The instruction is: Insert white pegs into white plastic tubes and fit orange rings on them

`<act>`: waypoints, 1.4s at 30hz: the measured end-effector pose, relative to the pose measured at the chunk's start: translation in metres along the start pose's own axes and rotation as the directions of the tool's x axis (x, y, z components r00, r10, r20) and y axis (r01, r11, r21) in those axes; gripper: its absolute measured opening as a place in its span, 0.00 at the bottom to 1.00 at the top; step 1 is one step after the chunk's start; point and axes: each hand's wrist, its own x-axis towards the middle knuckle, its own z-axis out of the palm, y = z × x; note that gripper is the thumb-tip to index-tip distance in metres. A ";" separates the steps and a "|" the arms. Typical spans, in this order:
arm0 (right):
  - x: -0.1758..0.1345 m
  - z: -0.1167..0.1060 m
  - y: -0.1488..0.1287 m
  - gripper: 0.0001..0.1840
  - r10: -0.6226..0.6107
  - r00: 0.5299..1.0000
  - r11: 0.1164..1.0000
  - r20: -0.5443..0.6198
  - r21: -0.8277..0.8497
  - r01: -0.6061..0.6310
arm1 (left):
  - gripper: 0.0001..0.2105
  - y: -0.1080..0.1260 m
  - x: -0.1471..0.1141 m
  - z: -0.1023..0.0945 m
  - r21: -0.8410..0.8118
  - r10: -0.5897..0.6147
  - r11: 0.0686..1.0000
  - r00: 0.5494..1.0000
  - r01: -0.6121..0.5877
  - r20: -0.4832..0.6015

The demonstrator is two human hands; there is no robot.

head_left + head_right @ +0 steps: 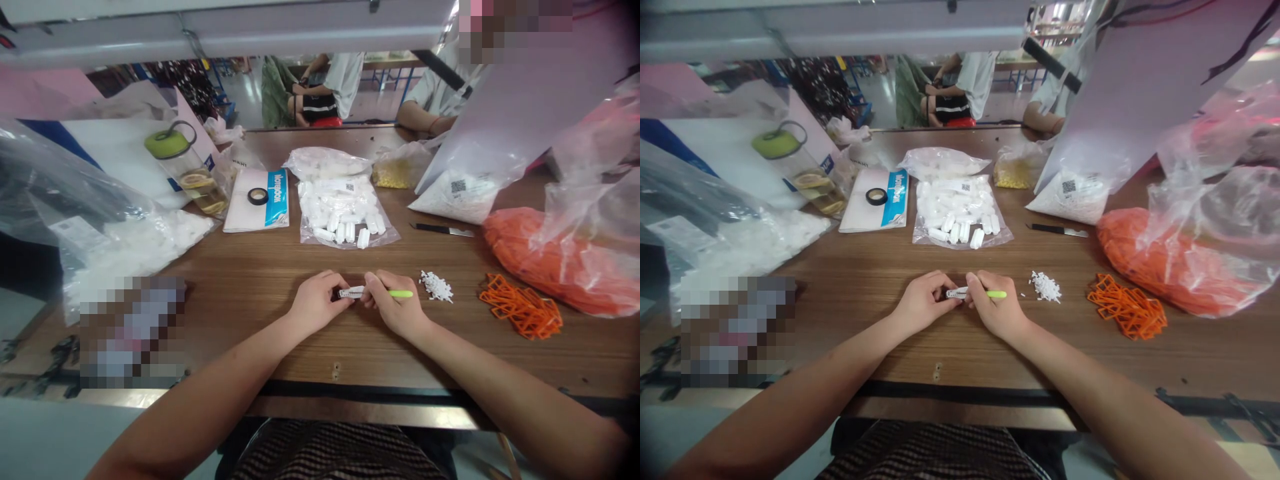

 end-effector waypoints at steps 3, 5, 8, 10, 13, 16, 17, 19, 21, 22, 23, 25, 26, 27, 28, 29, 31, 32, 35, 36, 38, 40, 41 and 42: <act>0.001 0.001 0.002 0.24 0.035 0.999 0.999 0.012 0.036 -0.036 | 0.05 0.001 0.000 -0.001 0.004 0.004 1.000 1.000 -0.004 0.004; 0.002 0.001 0.002 0.24 0.060 0.998 0.996 -0.003 0.068 -0.060 | 0.04 0.002 0.000 -0.002 -0.002 0.015 1.000 1.000 -0.015 0.005; 0.004 0.000 0.001 0.25 0.076 0.997 0.993 -0.031 0.094 -0.073 | 0.03 0.004 0.000 -0.004 -0.013 0.019 1.000 1.000 -0.019 0.016; 0.004 0.000 0.001 0.25 0.078 0.997 0.993 -0.024 0.093 -0.075 | 0.03 0.005 0.001 -0.004 -0.010 0.004 1.000 1.000 -0.004 0.023; 0.002 0.002 0.003 0.25 0.084 0.996 0.993 -0.010 0.082 -0.082 | 0.04 0.005 0.000 -0.003 -0.004 -0.003 1.000 1.000 0.003 0.018; 0.001 0.002 0.005 0.25 0.084 0.996 0.994 -0.006 0.065 -0.083 | 0.04 0.003 0.000 -0.003 -0.004 0.007 1.000 1.000 -0.007 0.012; 0.001 0.002 0.005 0.25 0.075 0.997 0.996 0.003 0.055 -0.075 | 0.04 0.003 0.000 -0.003 -0.002 0.006 1.000 1.000 -0.006 0.015; 0.002 0.001 0.003 0.25 0.039 0.999 0.999 0.031 0.018 -0.040 | 0.04 0.003 0.000 -0.003 0.003 -0.001 1.000 1.000 0.001 0.018; 0.002 -0.001 0.001 0.24 -0.014 0.998 0.999 0.059 -0.034 0.017 | 0.05 0.003 0.000 -0.003 0.006 -0.008 1.000 1.000 0.008 0.017; 0.003 -0.002 0.000 0.24 -0.042 0.997 0.997 0.069 -0.059 0.046 | 0.05 0.003 0.000 -0.003 0.005 -0.011 1.000 1.000 0.011 0.017; 0.003 -0.002 -0.002 0.23 -0.063 0.995 0.995 0.073 -0.077 0.068 | 0.05 0.003 0.000 -0.003 0.003 -0.014 1.000 1.000 0.014 0.016; 0.002 -0.003 -0.003 0.23 -0.076 0.996 0.993 0.053 -0.085 0.080 | 0.05 0.003 0.000 -0.003 -0.001 -0.010 1.000 1.000 0.010 0.016; 0.002 -0.003 -0.003 0.23 -0.069 0.997 0.994 0.031 -0.078 0.071 | 0.04 0.003 0.000 -0.002 -0.004 -0.004 1.000 1.000 0.004 0.015; 0.002 -0.003 -0.003 0.23 -0.058 0.998 0.996 0.008 -0.069 0.058 | 0.04 0.003 0.000 -0.002 -0.007 0.003 1.000 1.000 -0.003 0.014; 0.001 -0.002 -0.003 0.23 -0.048 0.999 0.997 -0.010 -0.062 0.047 | 0.04 0.003 0.000 -0.002 -0.009 0.009 1.000 1.000 -0.008 0.013; 0.001 -0.002 -0.002 0.23 -0.044 0.999 0.997 -0.018 -0.058 0.043 | 0.04 0.003 0.000 -0.002 -0.011 0.012 1.000 1.000 -0.011 0.013; 0.001 -0.001 -0.001 0.23 -0.048 0.999 0.998 -0.012 -0.052 0.048 | 0.05 0.003 0.000 -0.002 -0.013 0.009 1.000 1.000 -0.009 0.014; 0.001 0.000 -0.001 0.23 -0.052 0.999 0.997 -0.003 -0.050 0.051 | 0.05 0.003 0.000 -0.002 -0.011 0.006 1.000 1.000 -0.006 0.013; 0.001 0.002 0.000 0.24 -0.050 0.999 0.997 0.007 -0.050 0.051 | 0.05 0.003 0.001 -0.002 0.000 -0.002 1.000 1.000 0.002 0.015; 0.001 0.002 0.000 0.24 -0.047 0.999 0.998 0.005 -0.051 0.047 | 0.05 0.003 0.001 -0.002 0.003 -0.004 1.000 1.000 0.004 0.017; 0.001 0.002 0.000 0.23 -0.039 0.999 0.998 -0.003 -0.048 0.039 | 0.04 0.003 0.001 -0.002 0.007 -0.002 1.000 1.000 0.002 0.020; 0.001 0.002 0.001 0.23 -0.032 0.999 0.998 -0.014 -0.048 0.031 | 0.04 0.003 0.001 -0.002 0.005 0.000 1.000 1.000 0.000 0.020; 0.001 0.001 0.001 0.23 -0.031 0.999 0.998 -0.016 -0.051 0.030 | 0.04 0.002 0.001 -0.002 0.003 0.000 1.000 1.000 0.000 0.020; 0.001 0.001 0.001 0.23 -0.032 0.999 0.998 -0.016 -0.057 0.031 | 0.04 0.002 0.001 -0.002 0.003 -0.001 1.000 1.000 0.001 0.021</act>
